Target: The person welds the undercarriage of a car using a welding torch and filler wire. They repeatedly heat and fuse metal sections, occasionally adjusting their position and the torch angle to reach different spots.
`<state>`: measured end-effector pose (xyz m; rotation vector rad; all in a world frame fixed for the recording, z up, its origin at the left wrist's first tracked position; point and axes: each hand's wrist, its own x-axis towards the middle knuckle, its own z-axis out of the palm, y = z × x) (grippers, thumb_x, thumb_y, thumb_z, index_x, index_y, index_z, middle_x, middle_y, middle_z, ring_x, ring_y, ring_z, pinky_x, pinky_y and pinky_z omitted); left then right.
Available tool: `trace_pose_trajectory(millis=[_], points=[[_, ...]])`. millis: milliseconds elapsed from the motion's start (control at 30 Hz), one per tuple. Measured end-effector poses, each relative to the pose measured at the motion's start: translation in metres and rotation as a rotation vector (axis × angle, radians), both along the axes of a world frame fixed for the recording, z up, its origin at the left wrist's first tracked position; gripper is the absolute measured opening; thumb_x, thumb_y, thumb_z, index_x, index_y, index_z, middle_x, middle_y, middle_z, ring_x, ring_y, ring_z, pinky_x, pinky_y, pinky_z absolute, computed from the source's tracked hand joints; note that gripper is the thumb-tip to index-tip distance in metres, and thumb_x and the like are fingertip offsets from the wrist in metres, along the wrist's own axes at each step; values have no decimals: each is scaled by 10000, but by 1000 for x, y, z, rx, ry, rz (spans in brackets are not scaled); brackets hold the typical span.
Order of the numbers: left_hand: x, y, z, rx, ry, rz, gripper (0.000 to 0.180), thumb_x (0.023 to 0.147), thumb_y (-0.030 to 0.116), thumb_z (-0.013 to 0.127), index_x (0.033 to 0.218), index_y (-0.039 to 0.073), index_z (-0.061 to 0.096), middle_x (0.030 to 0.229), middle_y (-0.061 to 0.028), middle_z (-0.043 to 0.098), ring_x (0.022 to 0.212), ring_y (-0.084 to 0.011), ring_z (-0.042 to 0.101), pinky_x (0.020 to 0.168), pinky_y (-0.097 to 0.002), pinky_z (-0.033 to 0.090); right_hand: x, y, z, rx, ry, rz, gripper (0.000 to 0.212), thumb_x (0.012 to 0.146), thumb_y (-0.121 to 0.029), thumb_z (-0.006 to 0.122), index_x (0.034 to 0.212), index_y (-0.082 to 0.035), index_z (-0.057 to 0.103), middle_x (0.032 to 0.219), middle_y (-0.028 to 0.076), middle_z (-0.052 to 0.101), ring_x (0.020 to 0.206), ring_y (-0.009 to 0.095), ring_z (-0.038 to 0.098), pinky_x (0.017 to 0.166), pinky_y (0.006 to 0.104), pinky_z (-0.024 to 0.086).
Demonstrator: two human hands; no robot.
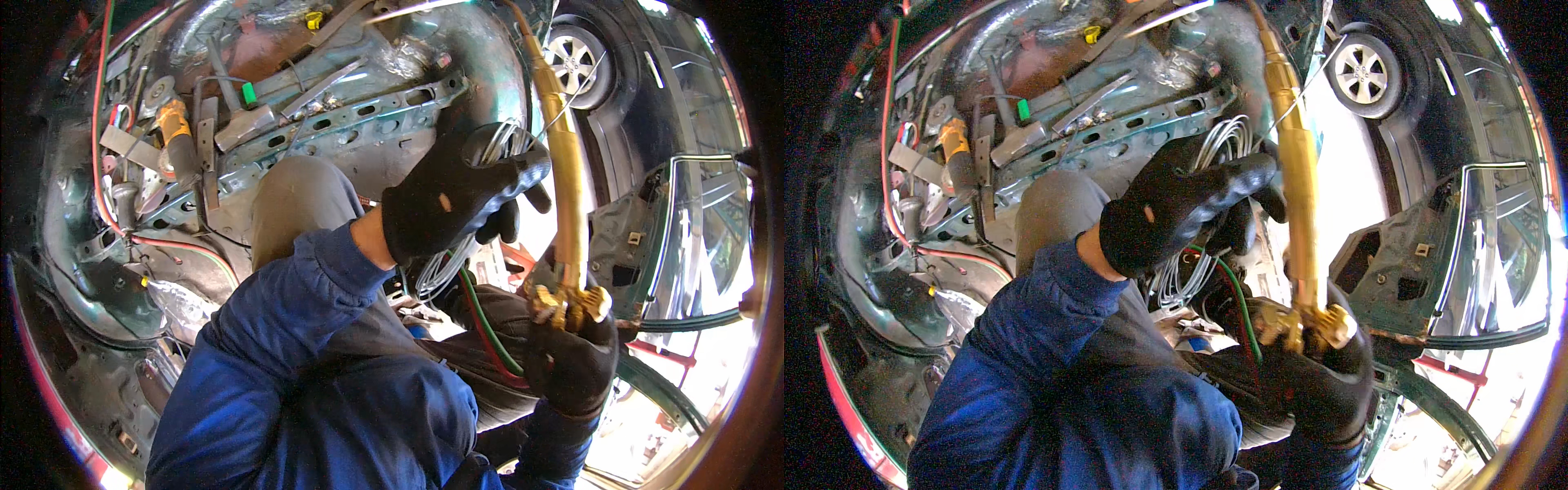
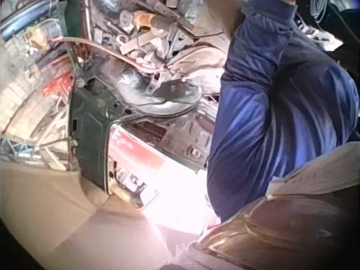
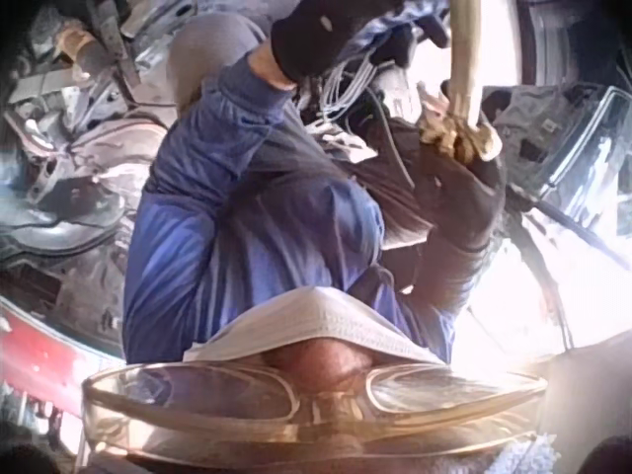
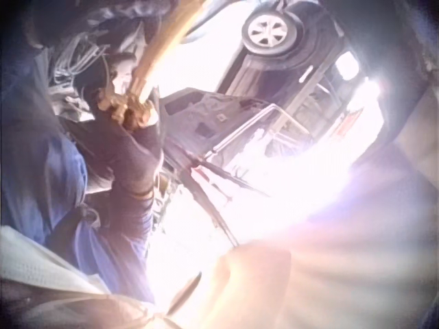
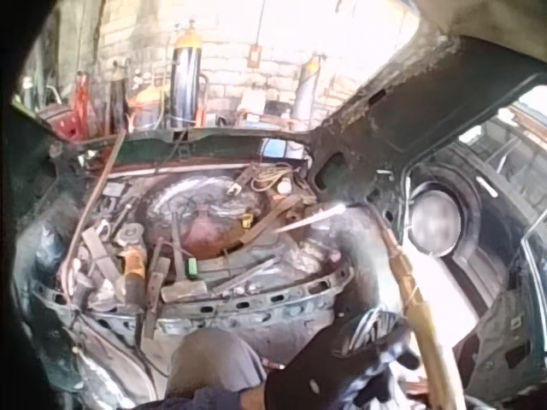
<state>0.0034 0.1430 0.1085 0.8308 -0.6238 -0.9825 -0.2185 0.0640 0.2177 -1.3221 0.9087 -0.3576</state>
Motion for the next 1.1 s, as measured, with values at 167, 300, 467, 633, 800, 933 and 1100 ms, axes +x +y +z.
trace_pose_trajectory(millis=[167,300,467,633,800,933,1100], points=[[-10,13,-20,51,-70,185,530,1085,494,662,1313,15,650,1027,-122,787,637,-155,709,551,-281,529,-30,-18,3,31,-207,32,300,873,148,608,1168,102,637,1433,316,623,1060,280,738,851,333,639],[-4,44,-15,243,14,341,507,1110,484,585,1321,30,668,1040,-120,804,639,-160,689,551,-283,504,-54,-29,-3,-1,-176,-3,771,752,-12,720,1486,117,523,1455,286,645,1088,288,748,927,386,620],[21,105,26,36,-45,503,474,1075,443,628,1344,54,666,1089,-126,708,720,-131,598,509,-238,456,-76,-46,-22,22,-161,28,964,741,-118,854,1585,118,452,1442,271,670,1189,323,737,1052,437,580],[30,141,88,-3,-207,491,464,1072,378,610,1338,1,667,1199,-221,738,725,-140,589,509,-240,422,-82,-57,-18,97,-202,-12,945,746,-34,811,1604,102,440,1370,256,710,1155,309,743,1005,403,596],[47,133,79,34,-234,614,368,1096,296,594,1342,38,685,1241,-136,755,917,-150,680,631,-284,523,-84,-71,-32,-199,-240,3,550,913,-67,702,1419,75,537,1144,225,730,765,217,648,682,322,512],[48,103,-5,3,3,446,395,1101,367,587,1365,102,716,1154,-53,760,929,-178,727,823,-359,596,-76,-97,-35,-749,-198,160,249,1001,-76,702,1222,32,661,949,198,740,588,209,654,501,296,486],[-21,10,-107,169,341,415,516,1108,387,613,1488,38,590,1225,-163,753,1031,-271,768,964,-463,625,-62,-107,-30,-999,185,53,217,889,75,789,1087,7,730,1070,223,783,1044,398,772,960,480,601]])
